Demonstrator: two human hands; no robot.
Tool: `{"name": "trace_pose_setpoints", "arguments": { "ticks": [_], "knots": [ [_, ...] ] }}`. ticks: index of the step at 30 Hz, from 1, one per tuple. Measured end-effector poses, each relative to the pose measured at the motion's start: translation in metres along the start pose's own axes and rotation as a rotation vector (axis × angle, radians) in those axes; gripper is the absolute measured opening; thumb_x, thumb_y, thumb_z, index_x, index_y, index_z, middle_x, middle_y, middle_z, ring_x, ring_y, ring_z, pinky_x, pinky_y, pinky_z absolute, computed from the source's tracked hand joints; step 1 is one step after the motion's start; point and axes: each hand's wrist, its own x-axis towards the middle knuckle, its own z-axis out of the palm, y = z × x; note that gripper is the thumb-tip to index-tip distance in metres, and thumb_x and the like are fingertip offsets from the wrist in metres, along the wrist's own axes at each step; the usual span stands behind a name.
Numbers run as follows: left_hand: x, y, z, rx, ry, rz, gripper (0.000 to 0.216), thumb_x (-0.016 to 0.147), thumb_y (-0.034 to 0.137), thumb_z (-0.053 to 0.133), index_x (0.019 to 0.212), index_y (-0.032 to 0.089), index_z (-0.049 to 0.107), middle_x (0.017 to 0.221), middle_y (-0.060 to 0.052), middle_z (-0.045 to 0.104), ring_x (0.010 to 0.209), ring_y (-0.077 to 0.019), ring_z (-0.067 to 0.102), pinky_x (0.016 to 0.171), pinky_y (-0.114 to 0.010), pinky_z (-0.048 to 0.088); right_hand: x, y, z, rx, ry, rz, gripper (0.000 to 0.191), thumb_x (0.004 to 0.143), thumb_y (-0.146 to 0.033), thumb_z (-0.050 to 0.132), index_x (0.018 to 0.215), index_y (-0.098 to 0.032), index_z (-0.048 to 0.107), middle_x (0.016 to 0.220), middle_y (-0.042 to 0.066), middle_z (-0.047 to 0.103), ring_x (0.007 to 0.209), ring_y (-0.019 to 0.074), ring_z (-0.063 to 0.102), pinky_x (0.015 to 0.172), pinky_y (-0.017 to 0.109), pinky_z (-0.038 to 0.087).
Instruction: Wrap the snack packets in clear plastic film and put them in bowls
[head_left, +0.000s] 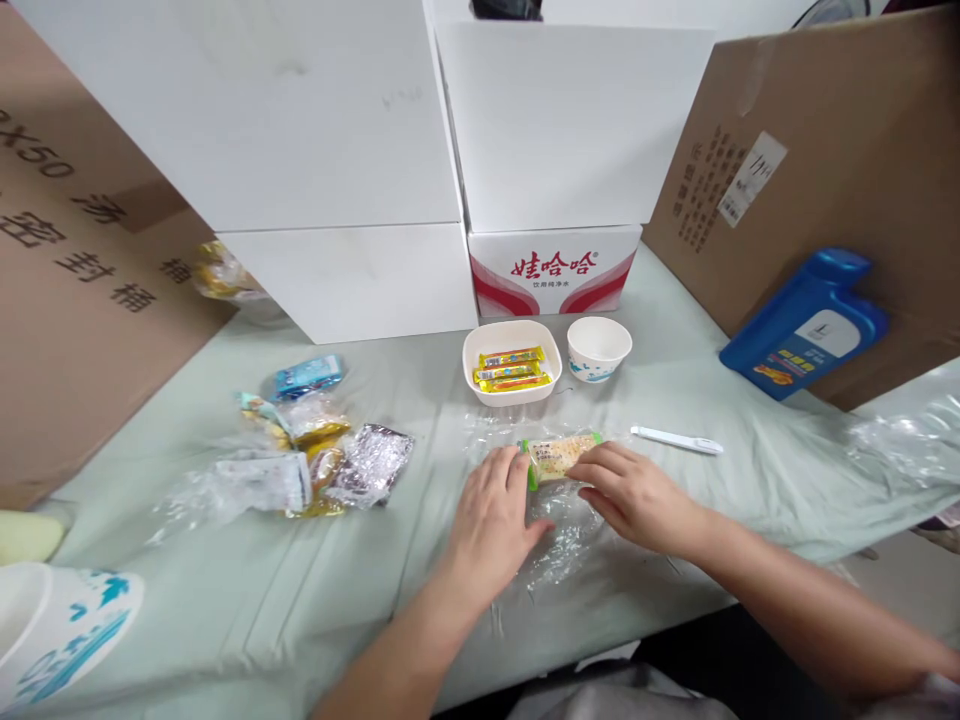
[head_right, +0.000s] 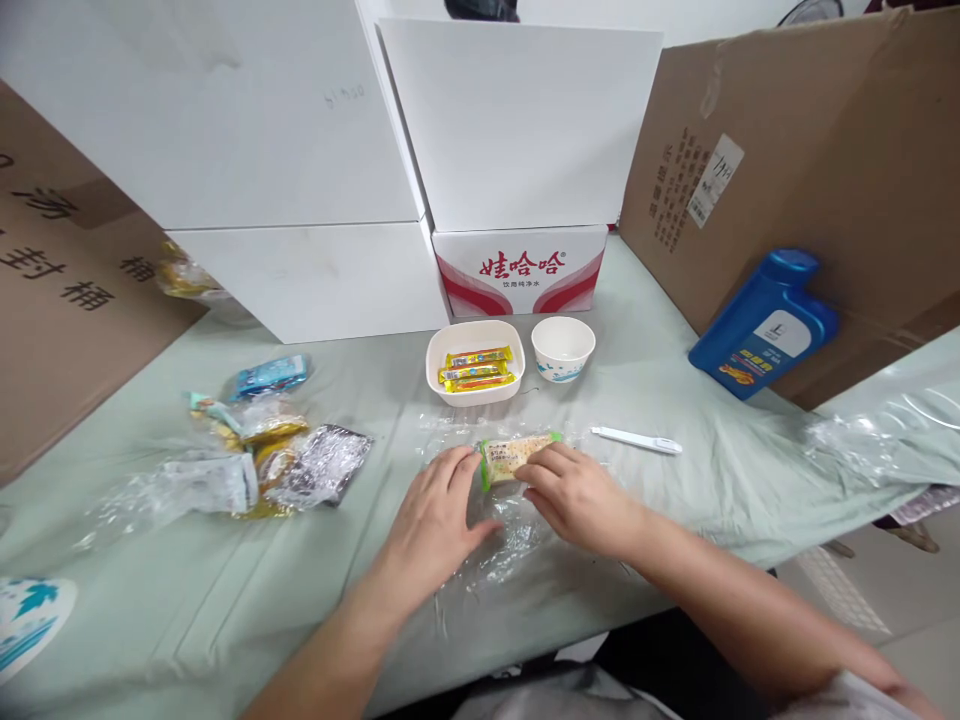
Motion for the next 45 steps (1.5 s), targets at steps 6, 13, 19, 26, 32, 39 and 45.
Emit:
{"name": "trace_pose_setpoints", "arguments": {
  "ticks": [6, 13, 19, 26, 32, 39, 45],
  "knots": [
    [-0.003, -0.015, 0.019, 0.029, -0.163, -0.028, 0.123, 0.049, 0.052, 0.089, 0.148, 0.020, 0.024, 0.148, -0.025, 0.040, 0.135, -0.0485, 0.037, 0.104, -0.062, 0.038, 0.031, 0.019, 0.024, -0.180, -0.197, 0.047, 0.056, 0.081, -0.023, 0.066, 0.134, -0.015, 0.051, 0.133, 0.018, 0.055, 0.120, 0.0343, 0.050, 0.098, 0.054, 0.044],
    [0.012, -0.002, -0.006, 0.105, -0.420, -0.174, 0.123, 0.048, 0.049, 0.090, 0.148, 0.014, 0.029, 0.156, -0.023, 0.027, 0.143, -0.0420, 0.026, 0.115, -0.055, 0.028, 0.037, 0.044, 0.010, -0.221, -0.246, 0.048, 0.047, 0.091, -0.030, 0.055, 0.134, -0.015, 0.051, 0.122, 0.016, 0.065, 0.109, 0.0281, 0.061, 0.091, 0.041, 0.049],
    [0.017, 0.003, -0.016, 0.134, -0.513, -0.204, 0.125, 0.051, 0.050, 0.089, 0.151, 0.014, 0.024, 0.160, -0.021, 0.016, 0.146, -0.0387, 0.021, 0.117, -0.052, 0.025, 0.042, 0.072, 0.006, -0.278, -0.222, 0.125, 0.046, 0.098, -0.041, 0.044, 0.135, -0.014, 0.050, 0.108, 0.016, 0.070, 0.094, 0.0285, 0.068, 0.079, 0.039, 0.052],
    [0.016, 0.001, -0.021, 0.109, -0.570, -0.224, 0.125, 0.047, 0.049, 0.090, 0.150, 0.015, 0.029, 0.160, -0.020, 0.017, 0.148, -0.0393, 0.013, 0.119, -0.054, 0.021, 0.027, 0.092, -0.017, -0.247, -0.218, 0.243, 0.046, 0.093, -0.038, 0.053, 0.135, -0.020, 0.049, 0.118, 0.012, 0.068, 0.098, 0.0276, 0.068, 0.079, 0.037, 0.053],
    [0.014, 0.001, -0.024, 0.098, -0.592, -0.224, 0.127, 0.043, 0.047, 0.091, 0.150, 0.016, 0.030, 0.160, -0.019, 0.016, 0.147, -0.0414, 0.013, 0.117, -0.057, 0.024, 0.023, 0.089, -0.058, -0.230, 0.166, 0.374, 0.050, 0.090, -0.046, 0.052, 0.133, -0.022, 0.050, 0.114, 0.010, 0.070, 0.096, 0.0282, 0.068, 0.078, 0.038, 0.053],
    [0.014, 0.000, -0.023, 0.092, -0.577, -0.241, 0.129, 0.039, 0.049, 0.091, 0.149, 0.017, 0.034, 0.161, -0.019, 0.015, 0.148, -0.0424, 0.008, 0.117, -0.057, 0.020, 0.126, 0.081, -0.031, -0.242, 0.198, 0.206, 0.045, 0.091, -0.029, 0.048, 0.133, -0.014, 0.048, 0.121, 0.014, 0.063, 0.108, 0.0285, 0.058, 0.088, 0.039, 0.048],
    [0.017, 0.000, -0.030, 0.070, -0.629, -0.271, 0.129, 0.041, 0.047, 0.092, 0.151, 0.018, 0.031, 0.162, -0.016, 0.013, 0.148, -0.0410, 0.007, 0.119, -0.054, 0.018, 0.195, 0.093, 0.013, -0.266, -0.092, 0.210, 0.046, 0.090, -0.018, 0.051, 0.136, -0.015, 0.049, 0.127, 0.016, 0.059, 0.114, 0.0295, 0.052, 0.093, 0.041, 0.043]
  ]
}}
